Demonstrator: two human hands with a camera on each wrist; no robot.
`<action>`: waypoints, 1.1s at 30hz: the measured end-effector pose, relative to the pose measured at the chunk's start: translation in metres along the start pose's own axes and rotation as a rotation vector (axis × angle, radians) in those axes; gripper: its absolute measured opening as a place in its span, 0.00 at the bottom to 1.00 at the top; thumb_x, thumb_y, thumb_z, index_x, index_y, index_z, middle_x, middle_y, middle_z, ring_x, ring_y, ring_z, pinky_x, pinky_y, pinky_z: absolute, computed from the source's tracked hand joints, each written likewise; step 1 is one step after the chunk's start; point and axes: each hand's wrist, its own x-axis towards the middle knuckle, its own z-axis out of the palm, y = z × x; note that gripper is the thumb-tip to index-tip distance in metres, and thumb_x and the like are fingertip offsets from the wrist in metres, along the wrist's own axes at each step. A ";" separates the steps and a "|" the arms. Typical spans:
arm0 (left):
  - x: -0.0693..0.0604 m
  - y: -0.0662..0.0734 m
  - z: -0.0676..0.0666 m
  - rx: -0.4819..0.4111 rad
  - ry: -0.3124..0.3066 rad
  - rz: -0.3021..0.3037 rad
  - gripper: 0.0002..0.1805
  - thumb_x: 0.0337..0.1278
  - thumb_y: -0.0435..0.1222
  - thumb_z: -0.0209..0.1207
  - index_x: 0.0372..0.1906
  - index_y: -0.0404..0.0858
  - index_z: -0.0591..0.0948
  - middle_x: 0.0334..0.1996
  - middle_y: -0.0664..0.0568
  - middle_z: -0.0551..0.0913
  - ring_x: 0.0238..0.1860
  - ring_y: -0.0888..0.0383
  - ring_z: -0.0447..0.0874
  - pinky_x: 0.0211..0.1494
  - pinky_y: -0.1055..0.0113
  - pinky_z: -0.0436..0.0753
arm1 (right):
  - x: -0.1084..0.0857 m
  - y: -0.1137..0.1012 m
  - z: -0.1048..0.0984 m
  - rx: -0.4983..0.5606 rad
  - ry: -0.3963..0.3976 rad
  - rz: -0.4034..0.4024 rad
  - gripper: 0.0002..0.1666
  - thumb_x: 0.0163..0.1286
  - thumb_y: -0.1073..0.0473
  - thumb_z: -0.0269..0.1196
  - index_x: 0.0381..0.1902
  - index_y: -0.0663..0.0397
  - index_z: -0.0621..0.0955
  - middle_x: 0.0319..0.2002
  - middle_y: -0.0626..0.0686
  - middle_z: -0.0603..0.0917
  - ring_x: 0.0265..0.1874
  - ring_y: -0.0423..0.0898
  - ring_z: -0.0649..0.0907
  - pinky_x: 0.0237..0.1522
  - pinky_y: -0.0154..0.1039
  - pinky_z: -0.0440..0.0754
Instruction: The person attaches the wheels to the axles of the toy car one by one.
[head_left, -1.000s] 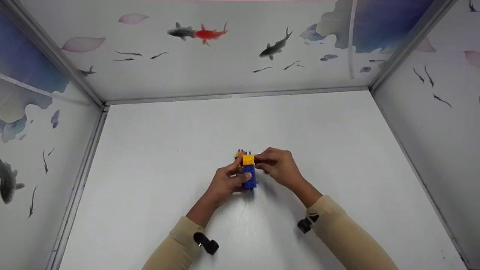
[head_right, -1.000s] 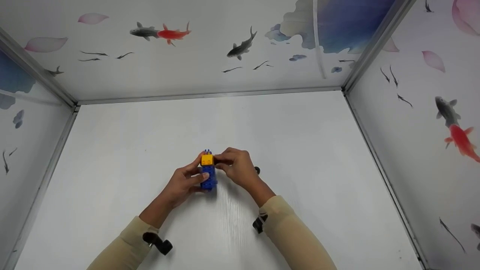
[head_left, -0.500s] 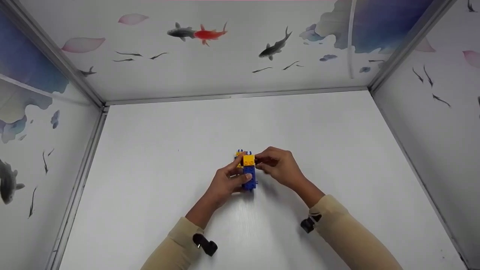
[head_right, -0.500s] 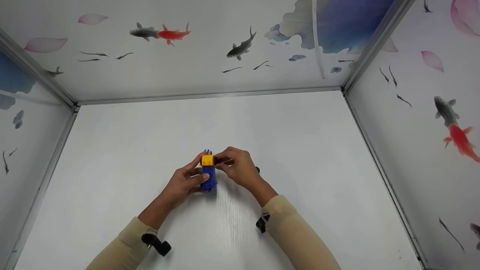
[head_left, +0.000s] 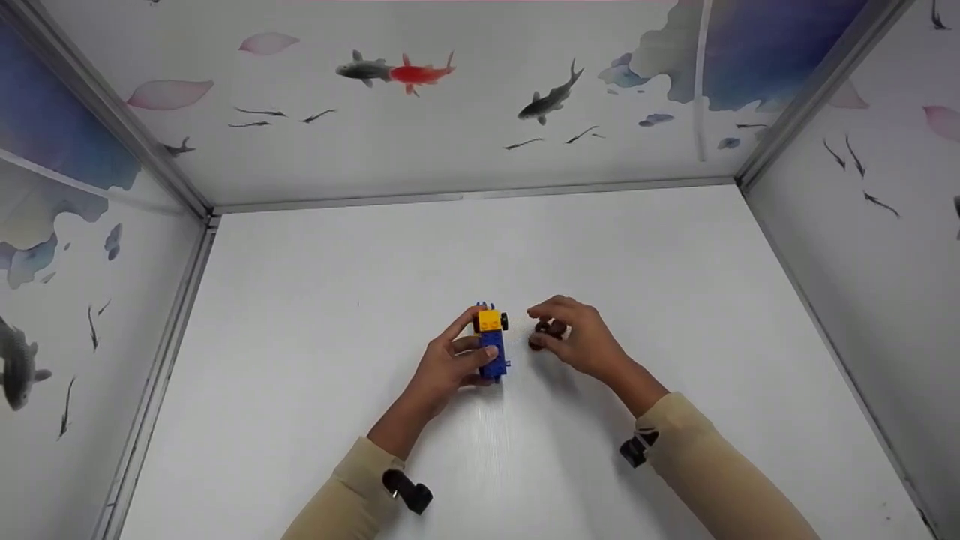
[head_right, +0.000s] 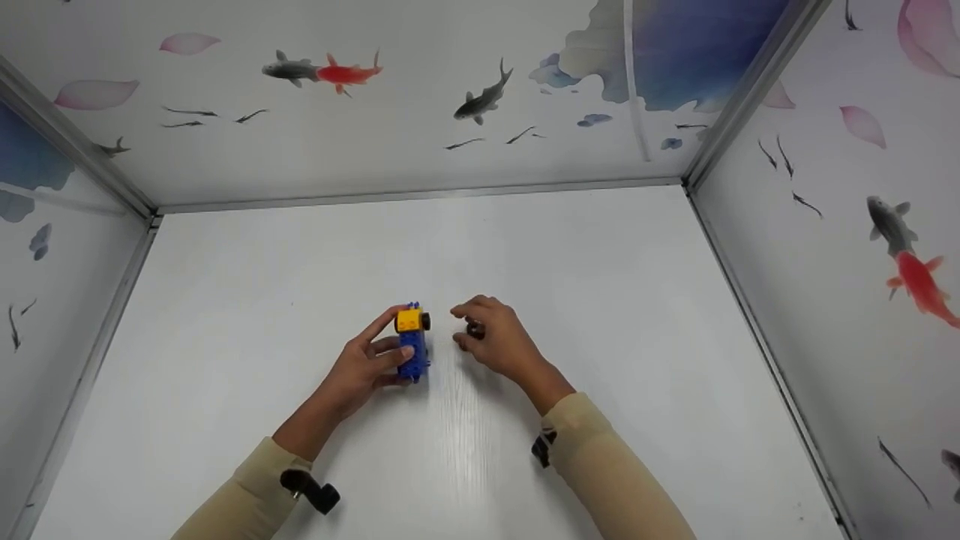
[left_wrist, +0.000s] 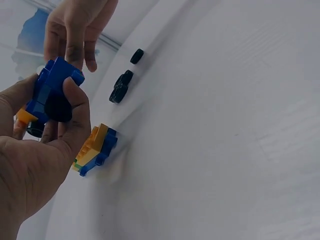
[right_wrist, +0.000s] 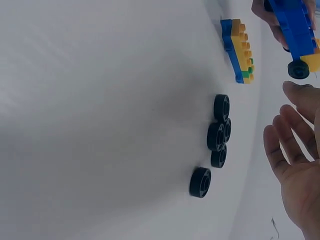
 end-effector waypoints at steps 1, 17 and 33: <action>0.000 0.000 0.000 0.000 0.003 0.001 0.47 0.72 0.41 0.73 0.88 0.63 0.63 0.70 0.34 0.81 0.57 0.45 0.91 0.53 0.55 0.95 | -0.001 0.003 -0.002 -0.022 0.004 0.005 0.23 0.69 0.67 0.78 0.62 0.56 0.89 0.55 0.59 0.90 0.47 0.56 0.90 0.51 0.54 0.93; 0.002 -0.001 -0.001 0.026 0.025 0.008 0.44 0.73 0.39 0.72 0.86 0.67 0.66 0.71 0.34 0.79 0.59 0.43 0.90 0.56 0.52 0.95 | -0.015 0.035 -0.007 -0.176 -0.009 0.065 0.20 0.66 0.64 0.81 0.55 0.59 0.91 0.52 0.57 0.88 0.55 0.55 0.84 0.58 0.55 0.87; 0.002 -0.003 -0.001 0.039 0.043 -0.005 0.44 0.72 0.40 0.73 0.85 0.68 0.67 0.71 0.35 0.80 0.59 0.42 0.90 0.57 0.52 0.94 | -0.017 0.033 0.004 -0.244 -0.066 0.131 0.15 0.68 0.62 0.80 0.52 0.56 0.92 0.46 0.52 0.85 0.46 0.48 0.79 0.48 0.46 0.81</action>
